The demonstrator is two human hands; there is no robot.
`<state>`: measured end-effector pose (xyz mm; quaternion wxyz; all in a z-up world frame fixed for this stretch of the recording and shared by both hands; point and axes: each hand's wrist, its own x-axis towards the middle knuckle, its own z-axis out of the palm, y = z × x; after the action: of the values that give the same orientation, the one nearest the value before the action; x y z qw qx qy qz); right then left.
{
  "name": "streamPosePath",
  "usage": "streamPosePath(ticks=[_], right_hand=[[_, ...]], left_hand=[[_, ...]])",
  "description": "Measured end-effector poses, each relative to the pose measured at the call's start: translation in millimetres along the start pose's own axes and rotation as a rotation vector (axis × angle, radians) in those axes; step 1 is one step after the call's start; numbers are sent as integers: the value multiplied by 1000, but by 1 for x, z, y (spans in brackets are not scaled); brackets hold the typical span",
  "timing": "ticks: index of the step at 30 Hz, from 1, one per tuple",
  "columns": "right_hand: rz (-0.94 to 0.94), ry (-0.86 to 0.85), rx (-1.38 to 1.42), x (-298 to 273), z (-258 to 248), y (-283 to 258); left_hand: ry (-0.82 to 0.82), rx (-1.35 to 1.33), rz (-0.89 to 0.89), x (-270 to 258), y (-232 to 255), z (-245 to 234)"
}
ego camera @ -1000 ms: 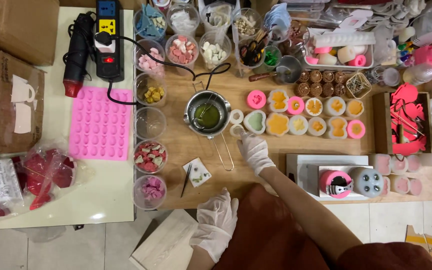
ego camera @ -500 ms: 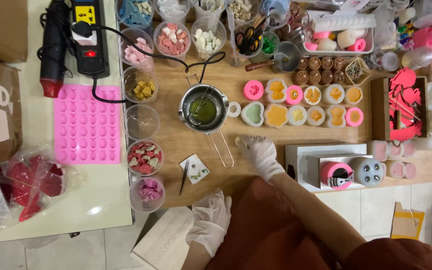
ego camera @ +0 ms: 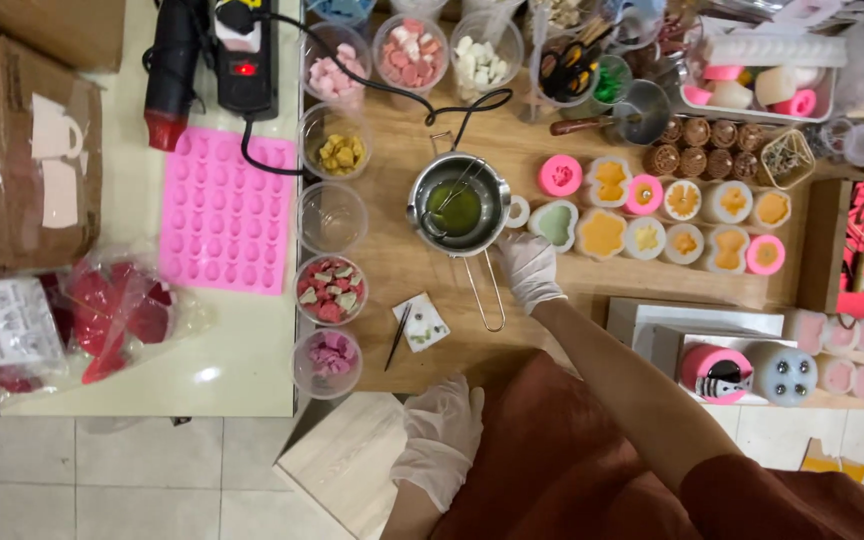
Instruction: The person dips a stick into a pot of green liquid to place drops into a mold, then picks up a pink mold and presses a metal tool into its center.
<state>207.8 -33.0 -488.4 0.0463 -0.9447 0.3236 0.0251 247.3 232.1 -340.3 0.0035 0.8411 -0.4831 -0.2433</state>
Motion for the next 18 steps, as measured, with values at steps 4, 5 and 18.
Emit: streamPosePath(ticks=[4, 5, 18], right_hand=[[-74, -15, -247, -2, 11, 7], [-69, -34, -209, -3, 11, 8], [-107, 314, 650, 80, -202, -66]], left_hand=[[7, 51, 16, 5, 5, 4], [-15, 36, 15, 3, 6, 7], [357, 153, 193, 0, 11, 1]])
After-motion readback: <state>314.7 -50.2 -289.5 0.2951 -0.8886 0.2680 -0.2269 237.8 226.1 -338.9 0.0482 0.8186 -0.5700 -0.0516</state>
